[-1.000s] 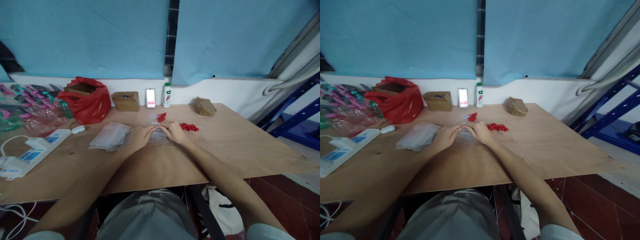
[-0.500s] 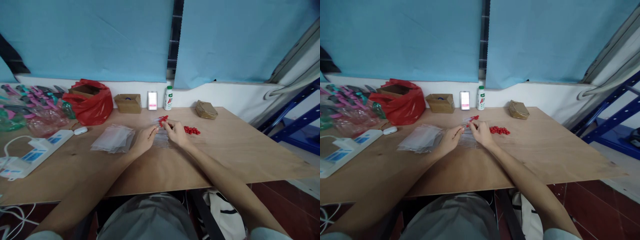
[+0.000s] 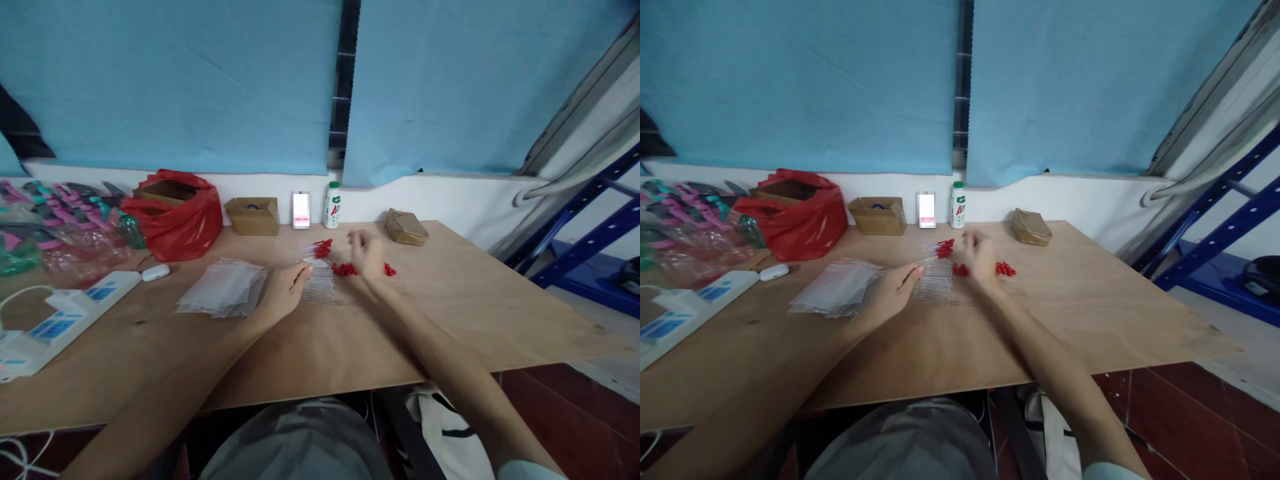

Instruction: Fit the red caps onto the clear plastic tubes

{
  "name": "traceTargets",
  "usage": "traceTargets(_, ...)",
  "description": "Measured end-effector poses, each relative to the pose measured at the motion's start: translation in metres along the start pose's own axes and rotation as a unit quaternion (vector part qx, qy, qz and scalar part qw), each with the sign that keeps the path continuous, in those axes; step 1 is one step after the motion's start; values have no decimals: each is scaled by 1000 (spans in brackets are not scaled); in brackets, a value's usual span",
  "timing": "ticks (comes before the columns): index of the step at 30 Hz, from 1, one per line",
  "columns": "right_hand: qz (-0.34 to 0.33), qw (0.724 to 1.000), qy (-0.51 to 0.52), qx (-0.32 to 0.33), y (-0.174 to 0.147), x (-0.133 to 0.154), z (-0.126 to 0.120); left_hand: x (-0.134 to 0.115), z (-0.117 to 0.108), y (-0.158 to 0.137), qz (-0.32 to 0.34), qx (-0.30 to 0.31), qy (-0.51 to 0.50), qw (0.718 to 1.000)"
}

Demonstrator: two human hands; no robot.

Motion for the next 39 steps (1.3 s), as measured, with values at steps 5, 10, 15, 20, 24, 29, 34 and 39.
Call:
traceTargets(5,-7,998,-58,-19,29,-40,-34,8,-5,-6,-19,-25,44,999)
traceTargets(10,-32,976,-180,118,10,-40,-3,7,10,-3,39,-15,93,995)
traceTargets(15,-95,949,-250,168,-3,-34,15,14,25,-4,52,4,111,992)
traceTargets(20,-157,921,-281,218,-10,-32,26,20,34,-1,65,10,123,990)
traceTargets(24,-187,882,-332,278,-19,-32,37,22,37,1,73,18,127,989)
traceTargets(29,-205,858,-361,304,-24,-27,40,23,41,2,85,25,135,987)
traceTargets(34,-183,849,-376,323,-24,-25,40,24,45,1,98,30,133,986)
traceTargets(39,-163,853,-366,334,-25,-27,43,26,47,1,100,38,130,986)
Point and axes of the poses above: each hand's wrist, its own y-axis towards the middle knuckle, its own z-axis out of the palm, x = y × z, the point moved 4 cm from there along y, towards the middle knuckle, and after that the axes turned 4 degrees about x, right-handed, at the moved point
